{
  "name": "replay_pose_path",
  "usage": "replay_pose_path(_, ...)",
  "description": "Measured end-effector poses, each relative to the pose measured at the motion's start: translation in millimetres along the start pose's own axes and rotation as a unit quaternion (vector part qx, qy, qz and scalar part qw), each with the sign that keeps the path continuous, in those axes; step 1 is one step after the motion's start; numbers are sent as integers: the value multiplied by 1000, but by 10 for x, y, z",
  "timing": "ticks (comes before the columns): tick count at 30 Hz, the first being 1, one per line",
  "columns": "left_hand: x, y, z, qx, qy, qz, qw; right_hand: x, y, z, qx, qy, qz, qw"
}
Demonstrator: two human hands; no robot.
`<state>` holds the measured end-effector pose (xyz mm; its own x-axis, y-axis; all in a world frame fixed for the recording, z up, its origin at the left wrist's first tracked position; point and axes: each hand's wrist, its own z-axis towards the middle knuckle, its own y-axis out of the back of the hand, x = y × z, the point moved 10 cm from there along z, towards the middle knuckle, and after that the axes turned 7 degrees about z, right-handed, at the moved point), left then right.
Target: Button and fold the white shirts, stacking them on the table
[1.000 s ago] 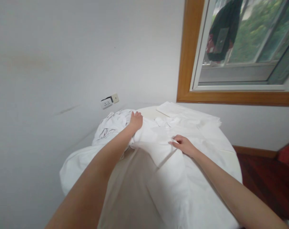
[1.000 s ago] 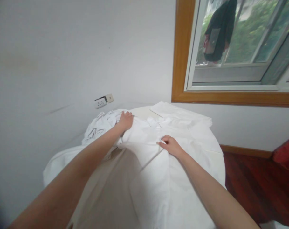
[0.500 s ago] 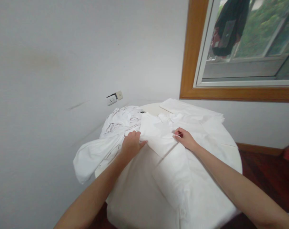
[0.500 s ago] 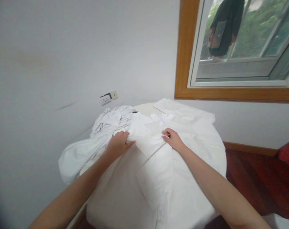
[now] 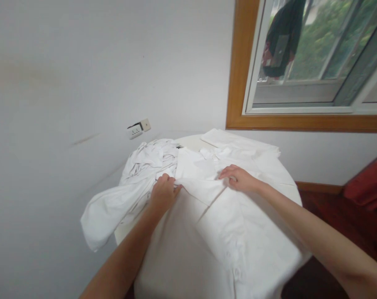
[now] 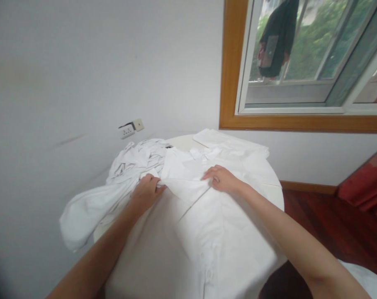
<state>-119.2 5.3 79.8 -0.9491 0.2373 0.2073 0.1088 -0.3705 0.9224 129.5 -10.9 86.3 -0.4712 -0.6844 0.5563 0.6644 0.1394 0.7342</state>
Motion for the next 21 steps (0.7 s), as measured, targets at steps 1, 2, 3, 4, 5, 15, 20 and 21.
replay_pose_path(1,1,-18,4,-1,-4,-5,1000,143,-33,-16,36,16,-11,999)
replay_pose_path(2,0,-34,7,-1,-10,-10,1000,271,-77,-35,68,22,-19,997)
replay_pose_path(3,5,-44,8,-2,-13,-16,1000,386,-127,-53,93,25,-28,995)
replay_pose_path(4,17,-46,9,-6,-13,-25,1000,496,-187,-67,112,28,-37,993)
replay_pose_path(5,39,-37,11,-12,-10,-37,999,602,-254,-76,125,34,-45,991)
replay_pose_path(15,20,87,59,-39,-11,-71,997,1139,-889,-36,203,107,-53,972)
replay_pose_path(20,-17,-9,24,-42,2,-67,997,1240,-669,-49,183,97,57,977)
replay_pose_path(21,-29,-21,11,-49,-4,-64,997,1252,-587,-60,171,85,77,979)
